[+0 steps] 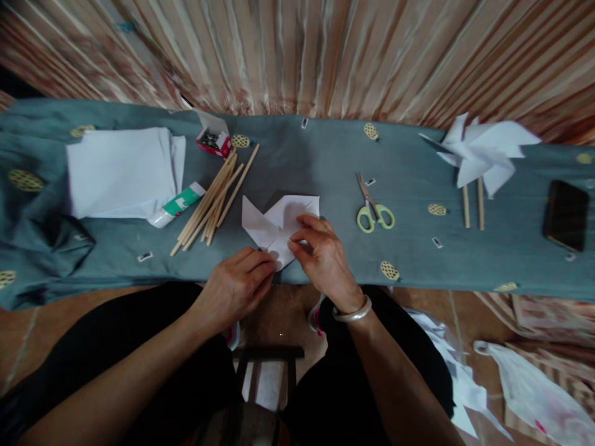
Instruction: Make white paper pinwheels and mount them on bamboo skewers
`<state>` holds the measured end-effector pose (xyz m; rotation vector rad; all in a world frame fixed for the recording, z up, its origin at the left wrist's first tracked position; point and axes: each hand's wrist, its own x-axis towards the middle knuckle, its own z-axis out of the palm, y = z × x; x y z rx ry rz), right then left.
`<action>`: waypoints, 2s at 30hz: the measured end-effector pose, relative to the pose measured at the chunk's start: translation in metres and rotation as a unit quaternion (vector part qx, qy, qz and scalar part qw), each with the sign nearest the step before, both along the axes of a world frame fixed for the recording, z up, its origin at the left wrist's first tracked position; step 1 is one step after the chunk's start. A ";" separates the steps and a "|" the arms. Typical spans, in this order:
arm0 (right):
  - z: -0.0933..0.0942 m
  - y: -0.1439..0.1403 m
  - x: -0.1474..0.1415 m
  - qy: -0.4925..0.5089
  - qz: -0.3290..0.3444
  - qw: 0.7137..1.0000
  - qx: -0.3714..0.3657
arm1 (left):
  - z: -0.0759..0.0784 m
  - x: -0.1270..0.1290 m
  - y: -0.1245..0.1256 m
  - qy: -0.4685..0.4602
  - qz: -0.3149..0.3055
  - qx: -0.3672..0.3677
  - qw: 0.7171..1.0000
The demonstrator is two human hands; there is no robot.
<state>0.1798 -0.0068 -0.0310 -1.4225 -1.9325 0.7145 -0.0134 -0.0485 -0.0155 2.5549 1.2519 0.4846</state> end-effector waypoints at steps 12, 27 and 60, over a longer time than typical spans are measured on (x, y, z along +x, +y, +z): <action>0.001 0.003 -0.007 -0.019 -0.001 1.000 0.016 | 0.001 0.000 -0.001 0.015 -0.002 -0.015 1.000; -0.003 0.006 -0.011 -0.018 -0.013 1.000 0.015 | 0.003 0.000 0.000 0.016 -0.004 -0.018 1.000; 0.009 -0.005 0.028 -0.014 0.086 0.995 -0.055 | -0.002 0.001 0.004 -0.011 0.001 0.001 1.000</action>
